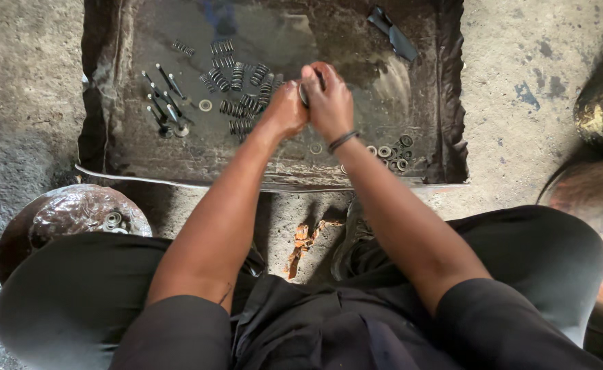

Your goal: The person sits on the floor and assembles small mechanical components by hand. They pick up metal springs, washers, and bolts from a tray, fit the washers onto the bolts, and place the assembled units into a metal bowl. The process is repeated continuously throughout the clip.

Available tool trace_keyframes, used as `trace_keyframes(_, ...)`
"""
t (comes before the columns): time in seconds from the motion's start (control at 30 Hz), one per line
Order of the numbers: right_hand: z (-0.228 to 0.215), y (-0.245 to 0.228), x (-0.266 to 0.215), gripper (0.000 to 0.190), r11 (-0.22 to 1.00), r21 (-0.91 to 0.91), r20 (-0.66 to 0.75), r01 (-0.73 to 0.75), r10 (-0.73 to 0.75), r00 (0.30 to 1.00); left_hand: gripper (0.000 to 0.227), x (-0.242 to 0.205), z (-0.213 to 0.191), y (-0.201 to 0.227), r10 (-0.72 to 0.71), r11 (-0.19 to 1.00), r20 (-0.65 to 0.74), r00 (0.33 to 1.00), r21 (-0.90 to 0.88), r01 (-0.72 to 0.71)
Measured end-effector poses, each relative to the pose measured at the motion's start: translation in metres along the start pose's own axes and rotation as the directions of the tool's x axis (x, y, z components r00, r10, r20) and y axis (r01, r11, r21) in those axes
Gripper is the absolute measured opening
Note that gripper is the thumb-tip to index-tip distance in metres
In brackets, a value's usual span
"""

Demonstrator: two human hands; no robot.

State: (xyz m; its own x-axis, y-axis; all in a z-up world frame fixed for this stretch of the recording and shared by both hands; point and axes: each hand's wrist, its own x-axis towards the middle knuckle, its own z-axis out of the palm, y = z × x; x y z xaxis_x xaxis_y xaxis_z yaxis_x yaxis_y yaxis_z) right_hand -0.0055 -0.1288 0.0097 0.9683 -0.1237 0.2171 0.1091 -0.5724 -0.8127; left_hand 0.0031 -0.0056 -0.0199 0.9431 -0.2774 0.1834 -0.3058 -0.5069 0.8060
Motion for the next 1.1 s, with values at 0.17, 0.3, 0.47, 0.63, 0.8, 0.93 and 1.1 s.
trace_keyframes(0.17, -0.004, 0.000, -0.001, 0.039, 0.996, 0.081, -0.052, 0.020, -0.015, 0.999, 0.020, 0.000, 0.007, 0.003, -0.057, 0.997, -0.093, 0.994, -0.057, 0.052)
trace_keyframes(0.3, -0.011, -0.006, 0.007, 0.037, 0.991, 0.121, -0.018, -0.058, 0.061, 0.998, 0.018, 0.005, 0.012, 0.007, -0.035, 0.987, -0.088, 0.996, -0.158, 0.020)
trace_keyframes(0.47, -0.012, -0.002, 0.003, 0.032, 0.991, 0.051, -0.110, 0.123, -0.116, 0.987, 0.020, 0.005, 0.019, 0.003, 0.044, 0.991, -0.111, 0.993, -0.123, -0.058)
trace_keyframes(0.63, -0.008, 0.003, 0.007, 0.032, 0.990, 0.129, -0.024, -0.048, 0.052, 0.998, 0.022, 0.008, 0.017, -0.006, -0.038, 0.990, -0.052, 0.998, -0.137, 0.031)
trace_keyframes(0.8, -0.005, 0.015, 0.025, 0.032, 0.969, 0.237, 0.054, -0.070, 0.059, 0.997, 0.016, 0.008, 0.021, -0.021, 0.082, 0.976, -0.061, 0.995, -0.197, -0.093)
trace_keyframes(0.93, 0.007, 0.038, 0.022, 0.035, 0.952, 0.303, 0.077, -0.041, 0.018, 0.997, 0.018, 0.003, 0.016, -0.019, -0.051, 0.980, 0.019, 0.999, -0.190, 0.054)
trace_keyframes(1.1, -0.011, 0.051, 0.042, 0.040, 0.878, 0.465, 0.231, 0.115, -0.246, 0.942, 0.034, 0.005, 0.005, -0.013, 0.140, 0.948, -0.049, 0.989, -0.282, -0.148)
